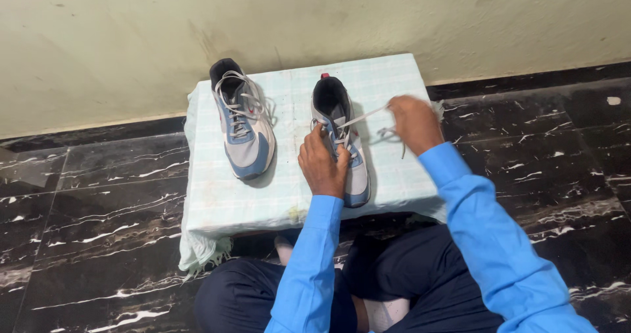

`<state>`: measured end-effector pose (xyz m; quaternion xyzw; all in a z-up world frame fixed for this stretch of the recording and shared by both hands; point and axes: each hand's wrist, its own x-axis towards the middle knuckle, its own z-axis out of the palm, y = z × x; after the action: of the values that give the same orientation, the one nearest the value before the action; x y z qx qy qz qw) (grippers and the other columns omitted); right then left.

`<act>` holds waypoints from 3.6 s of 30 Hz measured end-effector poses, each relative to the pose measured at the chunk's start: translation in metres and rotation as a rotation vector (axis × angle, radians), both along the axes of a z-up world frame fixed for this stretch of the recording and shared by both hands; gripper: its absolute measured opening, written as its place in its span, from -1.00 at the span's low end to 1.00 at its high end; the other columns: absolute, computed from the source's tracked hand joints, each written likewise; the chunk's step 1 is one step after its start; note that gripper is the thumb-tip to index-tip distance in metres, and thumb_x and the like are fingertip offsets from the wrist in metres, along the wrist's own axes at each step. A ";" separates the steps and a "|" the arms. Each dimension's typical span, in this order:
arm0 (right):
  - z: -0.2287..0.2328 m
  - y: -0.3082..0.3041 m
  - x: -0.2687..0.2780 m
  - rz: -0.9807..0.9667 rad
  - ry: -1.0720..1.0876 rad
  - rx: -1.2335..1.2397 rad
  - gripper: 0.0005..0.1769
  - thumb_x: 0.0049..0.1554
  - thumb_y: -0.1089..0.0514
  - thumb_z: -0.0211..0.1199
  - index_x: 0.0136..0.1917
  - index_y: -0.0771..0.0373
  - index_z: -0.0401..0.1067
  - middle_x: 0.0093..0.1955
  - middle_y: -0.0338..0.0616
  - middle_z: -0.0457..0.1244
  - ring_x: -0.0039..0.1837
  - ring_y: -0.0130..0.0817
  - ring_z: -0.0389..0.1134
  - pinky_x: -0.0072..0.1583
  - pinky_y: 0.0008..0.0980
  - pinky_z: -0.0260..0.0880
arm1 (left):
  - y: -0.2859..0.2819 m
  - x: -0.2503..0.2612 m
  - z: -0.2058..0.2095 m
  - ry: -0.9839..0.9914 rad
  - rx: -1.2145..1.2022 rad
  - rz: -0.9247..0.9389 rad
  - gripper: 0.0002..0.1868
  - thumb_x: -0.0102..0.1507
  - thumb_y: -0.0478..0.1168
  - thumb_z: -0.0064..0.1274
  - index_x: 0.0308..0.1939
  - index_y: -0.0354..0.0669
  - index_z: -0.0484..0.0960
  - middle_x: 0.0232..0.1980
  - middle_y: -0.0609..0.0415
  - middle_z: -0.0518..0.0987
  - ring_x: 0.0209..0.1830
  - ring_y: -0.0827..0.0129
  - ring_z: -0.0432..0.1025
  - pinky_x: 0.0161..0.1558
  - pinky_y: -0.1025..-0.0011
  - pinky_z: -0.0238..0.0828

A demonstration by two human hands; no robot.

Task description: The person unlaces one sneaker, then relaces it by threading the laces through the eyelets and tying a knot. The second sneaker remains laced throughout.

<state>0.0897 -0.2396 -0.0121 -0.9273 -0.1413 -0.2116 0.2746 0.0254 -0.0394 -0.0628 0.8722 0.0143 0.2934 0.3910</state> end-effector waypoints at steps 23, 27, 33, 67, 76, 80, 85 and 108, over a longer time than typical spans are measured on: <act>0.039 -0.024 0.004 -0.074 -0.072 0.091 -0.89 0.24 0.36 0.16 -0.02 0.41 0.51 -0.16 0.25 0.33 -0.08 0.16 0.40 -0.03 -0.03 0.36 | -0.002 -0.017 0.009 0.071 0.062 -0.048 -0.27 0.11 -0.14 0.11 0.32 -0.40 0.33 0.21 -0.22 0.39 0.21 -0.07 0.28 0.21 0.00 0.23; 0.039 -0.044 0.005 -0.171 -0.142 0.052 -0.92 0.23 0.36 0.22 -0.04 0.45 0.48 -0.08 0.28 0.34 -0.03 0.23 0.38 -0.03 0.00 0.35 | -0.006 -0.014 0.001 0.106 0.090 -0.024 -0.29 0.12 -0.22 0.04 0.33 -0.42 0.32 0.24 -0.22 0.38 0.21 -0.07 0.28 0.21 0.00 0.19; 0.040 -0.039 -0.004 -0.118 0.175 0.257 -0.86 0.28 0.32 0.12 -0.01 0.44 0.46 -0.16 0.17 0.33 -0.14 -0.07 0.43 -0.08 -0.15 0.42 | -0.005 -0.017 0.009 0.073 0.085 -0.017 -0.30 0.11 -0.24 0.05 0.33 -0.40 0.32 0.24 -0.23 0.39 0.23 -0.09 0.27 0.23 -0.01 0.19; 0.110 -0.037 -0.079 0.121 0.499 0.389 -0.81 0.21 0.24 0.23 0.05 0.38 0.52 -0.19 -0.11 0.41 -0.22 -0.47 0.36 -0.16 -0.39 0.44 | 0.081 -0.008 0.026 0.054 -0.567 -0.073 -0.73 0.42 -0.19 -0.03 -0.28 -0.32 0.55 -0.34 -0.02 0.55 -0.31 0.34 0.47 -0.18 0.36 0.41; 0.092 0.034 -0.078 0.397 0.426 0.339 -0.83 0.24 0.31 0.10 0.10 0.39 0.38 -0.17 -0.10 0.44 -0.13 -0.43 0.51 -0.08 -0.43 0.51 | 0.022 -0.033 0.090 -0.069 -0.227 -0.526 -0.59 0.31 -0.28 0.13 0.20 -0.37 0.49 0.08 -0.14 0.54 -0.07 0.17 0.49 -0.11 0.30 0.44; 0.092 0.040 -0.080 0.337 0.409 0.248 -0.84 0.19 0.28 0.21 0.03 0.42 0.42 -0.20 -0.02 0.43 -0.18 -0.37 0.49 -0.15 -0.36 0.47 | 0.018 -0.029 0.092 0.103 -0.348 -0.629 -0.78 0.35 -0.28 0.13 0.04 -0.30 0.65 -0.16 -0.01 0.63 -0.30 0.34 0.50 -0.23 0.42 0.45; 0.086 0.037 -0.079 0.386 0.442 0.347 -0.83 0.26 0.27 0.12 0.08 0.38 0.44 -0.17 -0.10 0.44 -0.13 -0.44 0.51 -0.09 -0.47 0.54 | 0.024 -0.030 0.078 0.094 -0.331 -0.549 -0.86 0.31 -0.34 0.14 -0.07 -0.31 0.69 -0.20 -0.01 0.64 -0.28 0.35 0.55 -0.22 0.41 0.48; 0.013 0.075 -0.014 -0.040 0.223 0.309 -0.69 0.12 0.14 0.41 -0.05 0.44 0.43 -0.20 0.13 0.37 -0.19 -0.19 0.41 -0.14 -0.29 0.41 | 0.011 0.023 0.059 -0.020 -0.295 -0.274 -0.89 0.37 -0.33 0.02 -0.16 -0.36 0.56 -0.28 -0.15 0.65 -0.32 0.17 0.59 -0.25 0.26 0.49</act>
<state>0.0756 -0.1645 0.0009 -0.8943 -0.0572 -0.1324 0.4235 0.0483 -0.0288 -0.0039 0.7962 -0.0658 0.2408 0.5511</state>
